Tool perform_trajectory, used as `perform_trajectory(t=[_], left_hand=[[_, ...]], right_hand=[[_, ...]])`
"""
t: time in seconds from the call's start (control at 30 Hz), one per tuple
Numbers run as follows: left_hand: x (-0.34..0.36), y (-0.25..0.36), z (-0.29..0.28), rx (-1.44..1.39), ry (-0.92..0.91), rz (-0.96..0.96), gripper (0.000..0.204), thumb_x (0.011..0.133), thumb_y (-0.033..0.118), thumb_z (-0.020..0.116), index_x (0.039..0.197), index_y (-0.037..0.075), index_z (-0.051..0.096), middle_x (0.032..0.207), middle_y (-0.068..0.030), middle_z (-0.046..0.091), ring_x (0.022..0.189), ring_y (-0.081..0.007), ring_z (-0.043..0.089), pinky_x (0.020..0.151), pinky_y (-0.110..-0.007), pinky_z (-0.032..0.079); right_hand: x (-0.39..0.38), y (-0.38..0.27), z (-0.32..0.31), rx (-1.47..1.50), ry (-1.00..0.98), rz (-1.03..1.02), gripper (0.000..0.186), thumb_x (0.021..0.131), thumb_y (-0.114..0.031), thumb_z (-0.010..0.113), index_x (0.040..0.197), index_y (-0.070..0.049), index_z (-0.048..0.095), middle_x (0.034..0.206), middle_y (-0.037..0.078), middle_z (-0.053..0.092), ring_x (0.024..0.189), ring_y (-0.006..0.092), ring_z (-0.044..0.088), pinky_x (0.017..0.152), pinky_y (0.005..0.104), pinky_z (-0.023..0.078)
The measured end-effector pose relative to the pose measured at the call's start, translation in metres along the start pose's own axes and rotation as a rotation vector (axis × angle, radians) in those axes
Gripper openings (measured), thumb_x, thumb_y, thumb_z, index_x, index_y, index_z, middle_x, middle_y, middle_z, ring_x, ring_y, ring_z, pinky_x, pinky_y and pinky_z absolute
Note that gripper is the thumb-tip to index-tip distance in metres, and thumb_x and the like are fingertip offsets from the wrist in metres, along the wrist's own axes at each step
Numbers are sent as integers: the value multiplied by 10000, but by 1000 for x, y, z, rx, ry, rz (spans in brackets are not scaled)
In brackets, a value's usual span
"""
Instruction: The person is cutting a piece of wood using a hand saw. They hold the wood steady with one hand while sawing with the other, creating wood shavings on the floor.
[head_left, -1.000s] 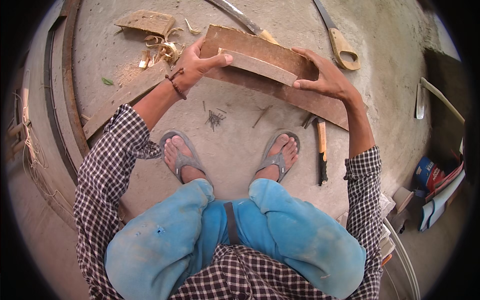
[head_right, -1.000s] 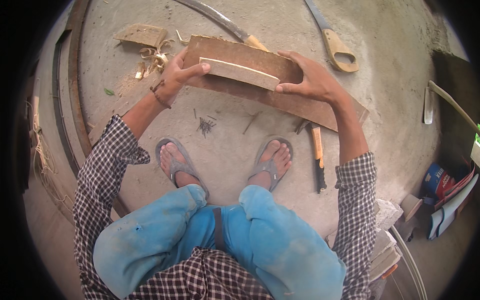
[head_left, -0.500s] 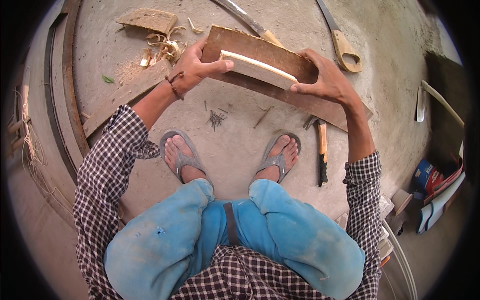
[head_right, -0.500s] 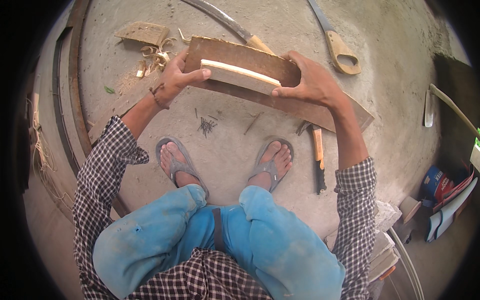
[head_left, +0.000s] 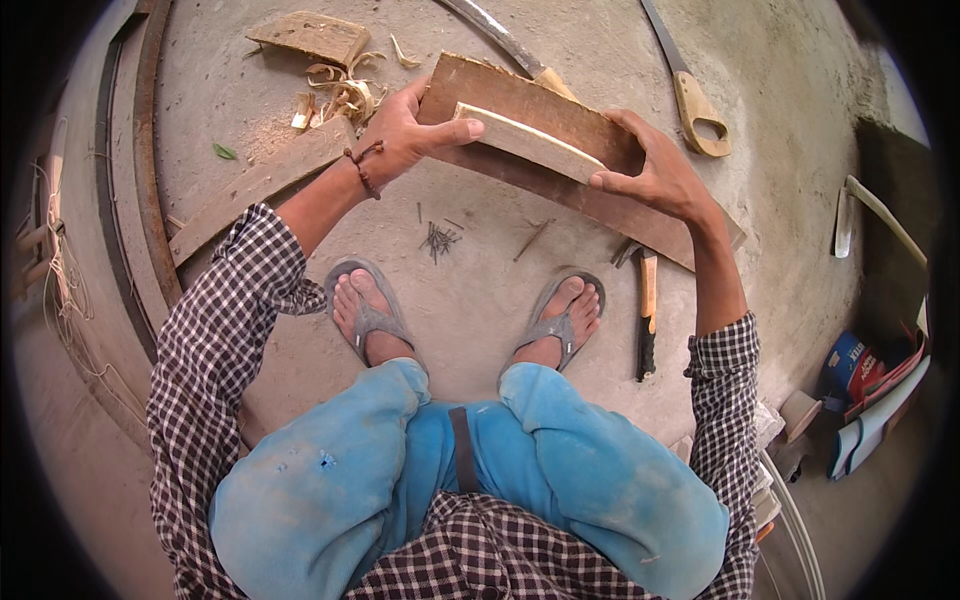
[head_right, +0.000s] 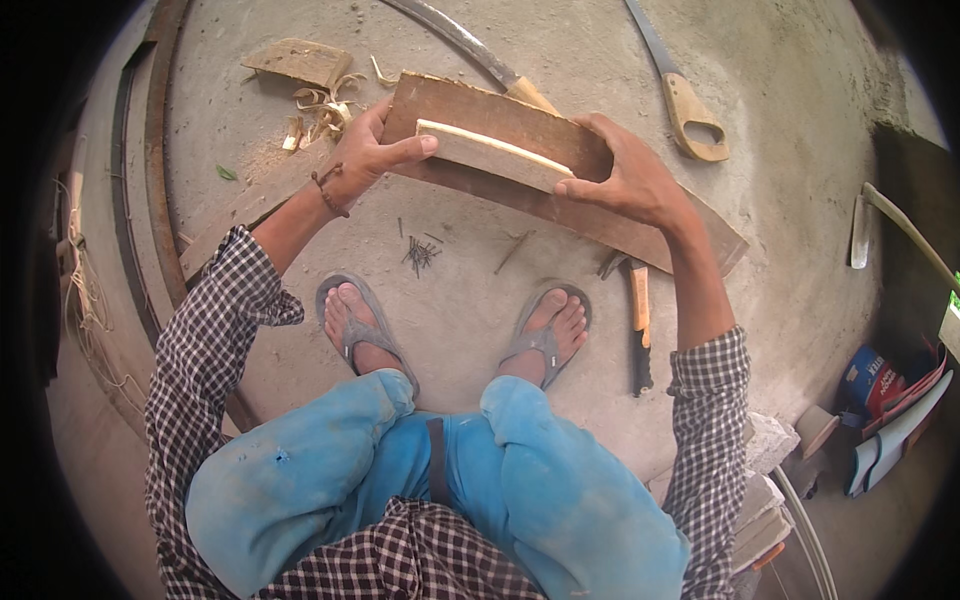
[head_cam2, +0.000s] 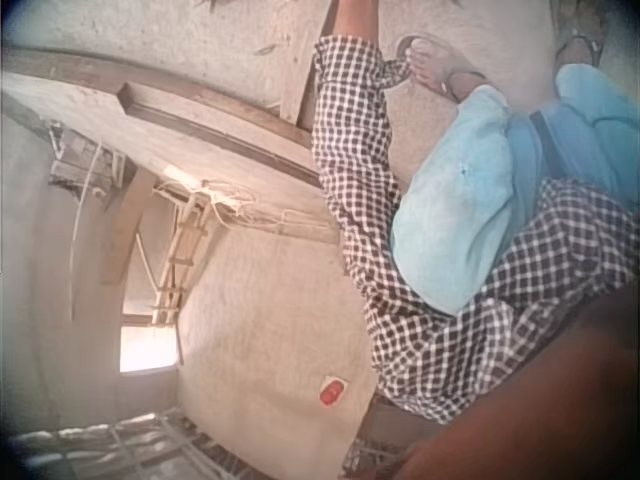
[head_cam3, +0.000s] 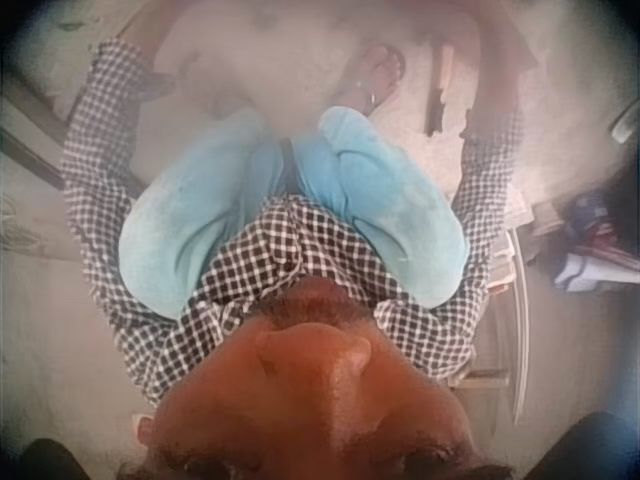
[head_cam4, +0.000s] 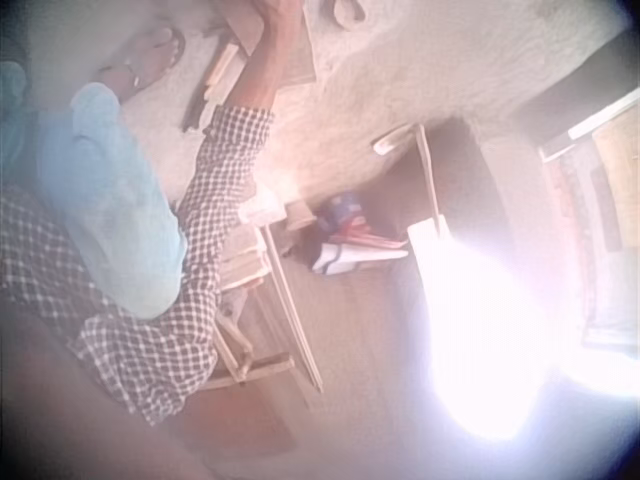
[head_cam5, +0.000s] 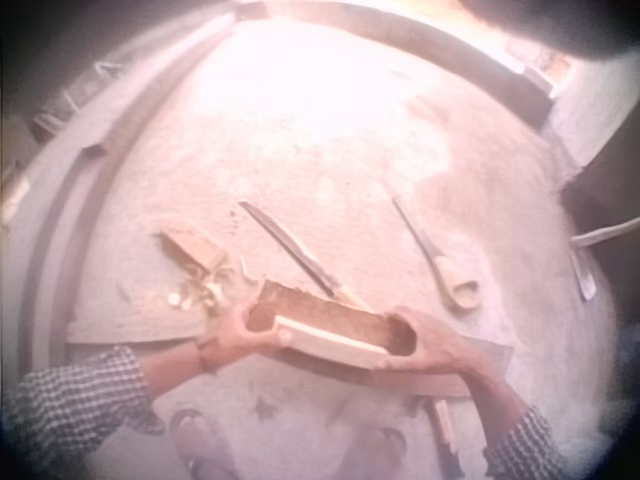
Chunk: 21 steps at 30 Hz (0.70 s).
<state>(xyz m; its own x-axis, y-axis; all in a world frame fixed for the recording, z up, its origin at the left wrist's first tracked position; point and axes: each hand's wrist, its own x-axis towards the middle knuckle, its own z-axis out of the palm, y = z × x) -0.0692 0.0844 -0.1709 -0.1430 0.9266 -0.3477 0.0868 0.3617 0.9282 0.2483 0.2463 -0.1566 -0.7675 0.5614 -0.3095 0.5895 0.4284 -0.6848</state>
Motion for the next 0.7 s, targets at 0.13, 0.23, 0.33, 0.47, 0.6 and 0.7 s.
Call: perform_trajectory(t=[0.13, 0.23, 0.33, 0.47, 0.6, 0.7], left_hand=[[-1, 0, 1, -1, 2, -13, 878, 795, 465, 904, 1431, -15, 537, 1272, -167, 684, 1211, -235, 667, 1062, -369, 536], [0, -1, -1, 8, -24, -19, 883, 806, 438, 896, 1458, -16, 510, 1299, -171, 669, 1232, -242, 655, 1072, -380, 531], [0, -1, -4, 24, -57, -16, 879, 820, 409, 886, 1480, -14, 488, 1327, -170, 654, 1253, -244, 643, 1077, -391, 528], [-1, 2, -4, 47, -56, 35, 866, 794, 479, 898, 1420, -5, 548, 1254, -165, 698, 1201, -243, 674, 1048, -390, 550], [-4, 6, -8, 74, -97, 73, 867, 778, 449, 918, 1417, -5, 549, 1234, -152, 710, 1191, -240, 678, 1058, -378, 542], [-3, 7, -13, 103, -159, 74, 866, 780, 332, 915, 1465, -7, 506, 1284, -172, 688, 1217, -259, 665, 1054, -383, 539]], right_hand=[[-1, -1, 0, 2, -8, 18, 1021, 704, -658, 830, 1429, 2, 545, 1327, 248, 640, 1244, 392, 627, 1053, 480, 506], [-3, 1, 1, -19, 16, 10, 1037, 693, -671, 830, 1424, 8, 546, 1320, 251, 642, 1233, 392, 633, 1046, 480, 510], [-6, -2, 2, -34, 36, -1, 1039, 677, -673, 835, 1409, 10, 556, 1291, 252, 654, 1207, 393, 647, 1028, 480, 519], [-9, -11, -3, -43, 37, 15, 1051, 633, -654, 859, 1392, 12, 569, 1245, 247, 676, 1177, 386, 663, 1009, 471, 529], [-9, -19, -5, -84, 5, 14, 988, 625, -575, 879, 1363, 15, 589, 1228, 230, 688, 1162, 374, 673, 1008, 458, 534], [-18, -25, 0, -270, 97, -12, 906, 655, -517, 878, 1335, 17, 609, 1229, 223, 691, 1147, 367, 681, 1010, 452, 538]])
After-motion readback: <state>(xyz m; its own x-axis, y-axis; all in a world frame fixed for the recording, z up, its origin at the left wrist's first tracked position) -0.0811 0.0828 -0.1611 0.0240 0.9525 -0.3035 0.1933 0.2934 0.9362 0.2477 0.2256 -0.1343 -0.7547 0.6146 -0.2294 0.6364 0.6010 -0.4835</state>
